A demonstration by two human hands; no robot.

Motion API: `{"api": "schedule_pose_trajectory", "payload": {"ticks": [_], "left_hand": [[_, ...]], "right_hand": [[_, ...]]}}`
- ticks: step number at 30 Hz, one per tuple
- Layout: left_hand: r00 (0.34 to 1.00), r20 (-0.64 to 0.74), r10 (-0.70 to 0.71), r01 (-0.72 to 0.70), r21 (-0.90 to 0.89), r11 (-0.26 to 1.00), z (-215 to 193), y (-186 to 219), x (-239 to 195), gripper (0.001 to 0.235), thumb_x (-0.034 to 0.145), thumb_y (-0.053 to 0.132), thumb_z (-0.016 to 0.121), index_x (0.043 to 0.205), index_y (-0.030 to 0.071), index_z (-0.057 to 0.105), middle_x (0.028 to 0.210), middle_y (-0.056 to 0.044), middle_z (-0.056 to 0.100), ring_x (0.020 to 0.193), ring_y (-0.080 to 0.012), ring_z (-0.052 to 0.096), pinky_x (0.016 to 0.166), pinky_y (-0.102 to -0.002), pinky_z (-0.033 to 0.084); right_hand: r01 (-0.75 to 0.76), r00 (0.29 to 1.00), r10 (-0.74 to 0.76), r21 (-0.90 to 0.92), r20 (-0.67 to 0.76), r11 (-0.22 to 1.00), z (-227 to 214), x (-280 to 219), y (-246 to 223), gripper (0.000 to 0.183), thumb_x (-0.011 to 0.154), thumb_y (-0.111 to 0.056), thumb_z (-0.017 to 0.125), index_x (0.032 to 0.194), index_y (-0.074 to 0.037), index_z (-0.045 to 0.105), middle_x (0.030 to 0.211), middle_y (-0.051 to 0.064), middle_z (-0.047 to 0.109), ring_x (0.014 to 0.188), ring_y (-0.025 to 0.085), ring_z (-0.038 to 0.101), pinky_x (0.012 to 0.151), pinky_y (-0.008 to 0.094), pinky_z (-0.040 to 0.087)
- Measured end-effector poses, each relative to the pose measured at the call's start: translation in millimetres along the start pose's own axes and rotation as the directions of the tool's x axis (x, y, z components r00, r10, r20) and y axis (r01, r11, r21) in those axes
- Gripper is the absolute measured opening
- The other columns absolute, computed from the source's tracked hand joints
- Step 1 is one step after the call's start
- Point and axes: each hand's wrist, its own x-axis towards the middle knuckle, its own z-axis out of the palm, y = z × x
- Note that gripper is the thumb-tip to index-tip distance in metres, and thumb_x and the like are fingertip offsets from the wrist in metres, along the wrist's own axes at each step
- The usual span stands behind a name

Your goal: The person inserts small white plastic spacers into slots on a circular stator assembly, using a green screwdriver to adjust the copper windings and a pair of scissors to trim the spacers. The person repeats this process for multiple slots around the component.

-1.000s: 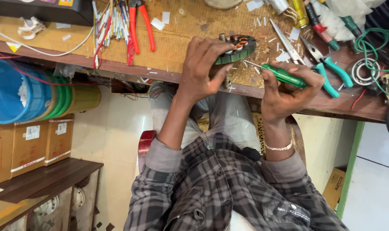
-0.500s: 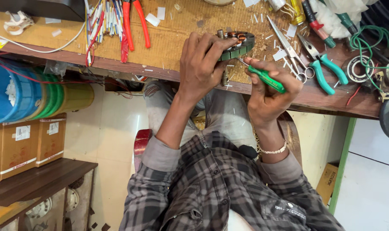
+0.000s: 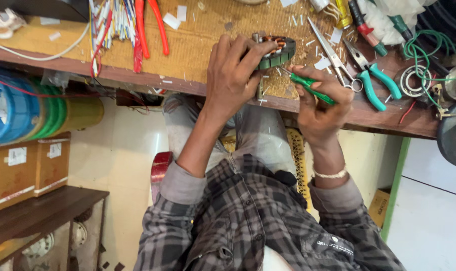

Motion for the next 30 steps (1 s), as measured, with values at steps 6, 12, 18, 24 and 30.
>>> {"api": "schedule_pose_trajectory", "payload": {"ticks": [6, 12, 18, 24, 30], "left_hand": [[0.994, -0.033, -0.106, 0.101, -0.116, 0.988, -10, 5, 1, 0.056, 0.08, 0.012, 0.086, 0.13, 0.018, 0.062, 0.109, -0.002, 0.061, 0.099, -0.0264, 0.053, 0.088, -0.041, 0.044], [0.989, 0.018, -0.146, 0.147, -0.155, 0.977, -16, 12, 8, 0.064, 0.08, 0.012, 0.087, 0.138, 0.013, 0.061, 0.113, -0.002, 0.064, 0.096, -0.0268, 0.053, 0.087, -0.043, 0.044], [0.988, 0.053, -0.142, 0.149, -0.143, 0.978, -16, 10, 9, 0.057, 0.076, 0.011, 0.087, 0.129, 0.018, 0.064, 0.111, -0.001, 0.062, 0.101, -0.0273, 0.055, 0.088, -0.042, 0.043], [0.993, 0.031, -0.118, 0.121, -0.161, 0.98, -16, 8, 9, 0.051, 0.078, 0.007, 0.083, 0.126, 0.018, 0.07, 0.108, 0.0, 0.064, 0.098, -0.0258, 0.053, 0.086, -0.041, 0.042], [0.99, 0.041, -0.132, 0.138, -0.181, 0.974, -10, 4, 7, 0.049, 0.08, 0.001, 0.081, 0.124, 0.018, 0.073, 0.105, 0.003, 0.068, 0.095, -0.0218, 0.052, 0.088, -0.038, 0.043]], "right_hand": [[-0.076, 0.995, 0.079, 0.043, -0.059, 0.996, -34, 31, -19, 0.03, 0.11, 0.004, 0.058, 0.123, -0.006, 0.033, 0.112, 0.024, 0.066, 0.11, 0.031, 0.073, 0.085, 0.038, 0.065], [-0.195, 0.98, 0.192, 0.053, 0.058, 0.979, -27, 56, -26, 0.034, 0.111, 0.008, 0.061, 0.128, -0.004, 0.034, 0.113, 0.023, 0.065, 0.108, 0.027, 0.072, 0.091, 0.037, 0.067], [-0.199, 0.972, 0.202, -0.035, 0.116, 0.979, -25, 51, -21, 0.034, 0.108, 0.011, 0.061, 0.125, -0.003, 0.035, 0.113, 0.024, 0.063, 0.111, 0.031, 0.072, 0.093, 0.039, 0.067], [-0.166, 0.976, 0.172, -0.058, 0.131, 0.984, -20, 47, -16, 0.037, 0.11, 0.01, 0.063, 0.128, -0.007, 0.035, 0.115, 0.025, 0.067, 0.112, 0.032, 0.073, 0.094, 0.039, 0.067], [-0.117, 0.973, 0.106, 0.043, 0.205, 0.992, -23, 62, -5, 0.033, 0.109, 0.005, 0.058, 0.131, -0.007, 0.037, 0.116, 0.022, 0.067, 0.107, 0.031, 0.074, 0.091, 0.039, 0.067]]}}
